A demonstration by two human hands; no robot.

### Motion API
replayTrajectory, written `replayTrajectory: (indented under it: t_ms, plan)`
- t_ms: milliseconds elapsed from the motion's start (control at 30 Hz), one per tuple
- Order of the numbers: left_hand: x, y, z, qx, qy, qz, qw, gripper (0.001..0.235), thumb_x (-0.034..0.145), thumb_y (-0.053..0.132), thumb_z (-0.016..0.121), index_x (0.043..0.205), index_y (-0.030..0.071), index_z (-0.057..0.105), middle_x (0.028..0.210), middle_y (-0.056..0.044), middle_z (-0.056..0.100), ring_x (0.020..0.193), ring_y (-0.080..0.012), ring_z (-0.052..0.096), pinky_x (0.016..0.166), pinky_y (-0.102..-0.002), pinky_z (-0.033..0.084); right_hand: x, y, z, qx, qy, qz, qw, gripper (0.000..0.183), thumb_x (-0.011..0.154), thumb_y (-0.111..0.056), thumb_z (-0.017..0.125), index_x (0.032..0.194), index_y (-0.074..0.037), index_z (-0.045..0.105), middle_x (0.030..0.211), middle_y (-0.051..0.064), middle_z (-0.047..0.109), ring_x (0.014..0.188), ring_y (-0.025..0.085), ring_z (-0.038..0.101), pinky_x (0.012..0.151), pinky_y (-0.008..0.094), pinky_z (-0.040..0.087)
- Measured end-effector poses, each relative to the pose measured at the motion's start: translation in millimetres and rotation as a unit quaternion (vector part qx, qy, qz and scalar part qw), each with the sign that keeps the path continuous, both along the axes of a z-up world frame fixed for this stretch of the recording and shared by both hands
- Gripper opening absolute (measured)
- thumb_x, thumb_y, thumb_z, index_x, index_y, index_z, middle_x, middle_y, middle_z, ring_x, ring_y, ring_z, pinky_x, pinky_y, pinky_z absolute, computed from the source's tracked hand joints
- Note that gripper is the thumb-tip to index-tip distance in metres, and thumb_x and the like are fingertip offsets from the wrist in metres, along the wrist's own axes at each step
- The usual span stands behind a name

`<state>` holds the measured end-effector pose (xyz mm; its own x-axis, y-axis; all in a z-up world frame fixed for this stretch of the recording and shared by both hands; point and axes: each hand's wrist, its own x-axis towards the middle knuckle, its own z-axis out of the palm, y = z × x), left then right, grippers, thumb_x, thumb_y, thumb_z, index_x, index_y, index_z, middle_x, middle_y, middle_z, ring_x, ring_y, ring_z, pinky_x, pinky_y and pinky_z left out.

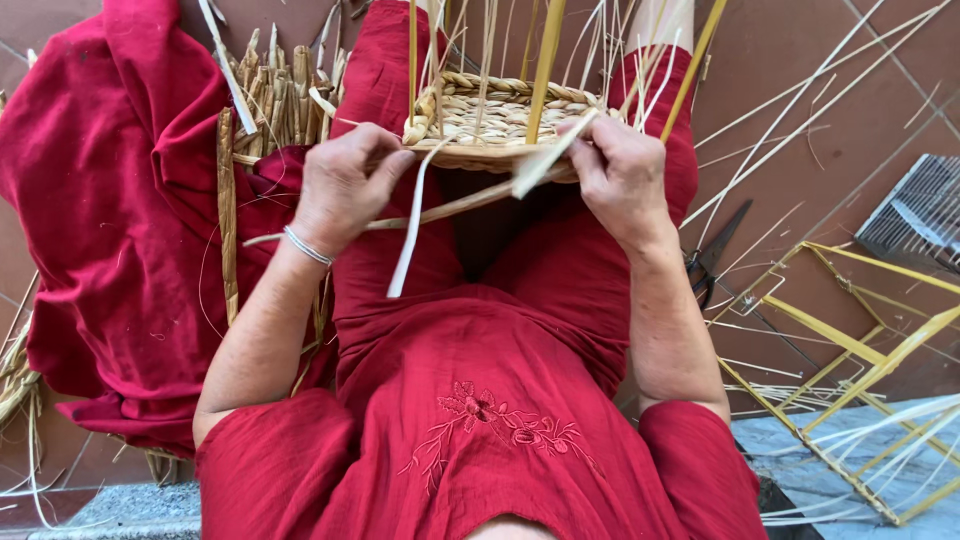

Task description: The person weaves a basket by hand, interlacing dried plant strips through vertical stakes. The basket grows in height as the person continues to weave around the circumference.

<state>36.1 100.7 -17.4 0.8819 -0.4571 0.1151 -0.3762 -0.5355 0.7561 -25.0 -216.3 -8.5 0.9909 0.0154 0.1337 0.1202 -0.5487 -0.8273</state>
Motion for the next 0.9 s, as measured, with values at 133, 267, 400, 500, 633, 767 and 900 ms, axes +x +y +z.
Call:
replayTrajectory:
  t_ms: [133, 267, 400, 500, 633, 767, 900]
  plan:
    - [-6.5, 17.6, -3.3, 0.031, 0.215, -0.007, 0.976, 0.018, 0.101, 0.018, 0.076, 0.096, 0.001, 0.075, 0.068, -0.015, 0.063, 0.056, -0.0167, 0.055, 0.054, -0.034, 0.046, 15.8, 2.6, -16.0, 0.008, 0.036, -0.066, 0.997, 0.008, 0.101, -0.004, 0.069, 0.104, -0.002, 0.076, 0.079, 0.006, 0.073, 0.067, 0.011, 0.068, 0.061, 0.026, 0.053]
    - [1.4, 19.7, -16.1, -0.017, 0.303, 0.021, 0.953, 0.019, 0.099, 0.022, 0.07, 0.096, 0.004, 0.076, 0.076, -0.004, 0.072, 0.064, -0.0062, 0.063, 0.058, -0.026, 0.052, 16.1, 6.0, -28.4, -0.052, 0.034, -0.089, 0.994, 0.006, 0.102, -0.005, 0.072, 0.103, -0.006, 0.078, 0.074, 0.004, 0.075, 0.062, 0.012, 0.071, 0.055, 0.028, 0.052]
    - [6.3, 7.6, -15.8, 0.114, -0.065, 0.007, 0.991, 0.022, 0.1, 0.024, 0.077, 0.109, 0.005, 0.071, 0.096, -0.008, 0.068, 0.089, -0.0214, 0.062, 0.077, -0.036, 0.05, 13.6, 9.8, -34.4, -0.128, -0.086, -0.116, 0.981, 0.037, 0.094, -0.006, 0.078, 0.128, 0.001, 0.063, 0.089, 0.008, 0.073, 0.075, 0.014, 0.071, 0.063, 0.027, 0.057]
    - [-7.4, -1.1, -6.4, 0.133, -0.25, -0.024, 0.959, 0.026, 0.097, 0.028, 0.08, 0.108, 0.009, 0.064, 0.101, -0.01, 0.063, 0.098, -0.0265, 0.058, 0.084, -0.043, 0.044, 15.0, 14.8, -37.2, -0.197, -0.165, -0.106, 0.961, 0.045, 0.09, 0.001, 0.075, 0.132, 0.003, 0.059, 0.103, 0.014, 0.067, 0.085, 0.019, 0.069, 0.067, 0.027, 0.058]
    - [-34.8, -7.8, 9.5, 0.172, -0.203, -0.1, 0.959, 0.046, 0.088, 0.043, 0.077, 0.111, 0.004, 0.065, 0.105, -0.015, 0.062, 0.1, -0.0314, 0.057, 0.086, -0.045, 0.043, 13.9, 22.0, -39.3, -0.193, -0.166, -0.026, 0.967, 0.024, 0.098, 0.01, 0.069, 0.116, -0.006, 0.067, 0.11, 0.008, 0.067, 0.093, 0.019, 0.07, 0.079, 0.03, 0.06]
    - [-26.3, -9.7, 28.2, 0.245, -0.212, -0.101, 0.941, 0.012, 0.098, 0.018, 0.074, 0.101, 0.01, 0.066, 0.103, -0.006, 0.061, 0.105, -0.0254, 0.06, 0.094, -0.044, 0.043, 9.1, 3.6, -6.9, -0.063, -0.083, 0.058, 0.993, 0.018, 0.101, 0.0, 0.076, 0.117, -0.004, 0.07, 0.108, 0.008, 0.07, 0.095, 0.025, 0.071, 0.081, 0.036, 0.057]
    - [-45.1, -19.0, 63.0, 0.208, -0.414, 0.03, 0.886, 0.018, 0.099, 0.016, 0.077, 0.114, 0.011, 0.068, 0.113, -0.006, 0.062, 0.106, -0.0252, 0.057, 0.098, -0.046, 0.041, 4.0, 13.3, 9.2, -0.147, -0.129, 0.089, 0.977, 0.028, 0.085, -0.012, 0.08, 0.111, -0.005, 0.071, 0.103, 0.011, 0.071, 0.095, 0.032, 0.068, 0.085, 0.041, 0.054]
